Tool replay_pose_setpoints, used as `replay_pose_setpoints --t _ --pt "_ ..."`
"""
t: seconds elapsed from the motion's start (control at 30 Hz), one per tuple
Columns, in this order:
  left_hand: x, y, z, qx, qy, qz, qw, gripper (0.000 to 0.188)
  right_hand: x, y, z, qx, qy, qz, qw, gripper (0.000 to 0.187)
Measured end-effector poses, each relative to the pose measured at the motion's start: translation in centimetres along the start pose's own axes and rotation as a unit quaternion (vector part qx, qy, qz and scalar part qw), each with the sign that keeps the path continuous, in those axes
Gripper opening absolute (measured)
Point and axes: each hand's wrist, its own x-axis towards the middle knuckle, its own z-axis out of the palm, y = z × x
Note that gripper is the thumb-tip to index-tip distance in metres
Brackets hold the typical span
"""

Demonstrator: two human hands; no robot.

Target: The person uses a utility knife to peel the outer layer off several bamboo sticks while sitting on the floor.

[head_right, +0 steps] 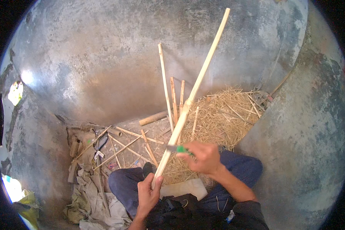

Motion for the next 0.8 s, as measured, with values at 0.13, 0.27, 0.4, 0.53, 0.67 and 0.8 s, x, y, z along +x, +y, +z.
replay_pose_setpoints --t 0.13,0.27,0.4,0.53,0.67,0.8 --pt "0.4 0.4 0.2 0.024 0.020 0.010 0.999 0.032 -0.2 -1.9 0.3 -0.009 -0.036 -0.008 0.999 0.028" --pt "0.2 0.3 0.2 0.046 0.027 0.016 0.998 0.032 0.9 -0.4 0.0 -0.027 0.009 0.006 1.000 0.028" --pt "-0.9 0.7 0.1 0.038 0.017 0.002 0.999 0.032 2.0 2.3 -1.0 -0.068 0.047 0.004 0.997 0.027" --pt "-2.3 -0.6 -0.4 0.027 0.001 -0.033 0.999 0.032 2.7 3.1 -2.2 -0.052 0.033 0.050 0.997 0.028" --pt "-1.3 -0.2 -0.4 0.040 0.020 -0.023 0.999 0.032 0.7 0.5 -0.2 -0.008 -0.013 0.014 1.000 0.029" --pt "-0.5 0.5 -0.2 0.028 0.029 -0.006 0.999 0.031 -0.5 -2.2 1.1 0.021 -0.055 -0.015 0.998 0.033"
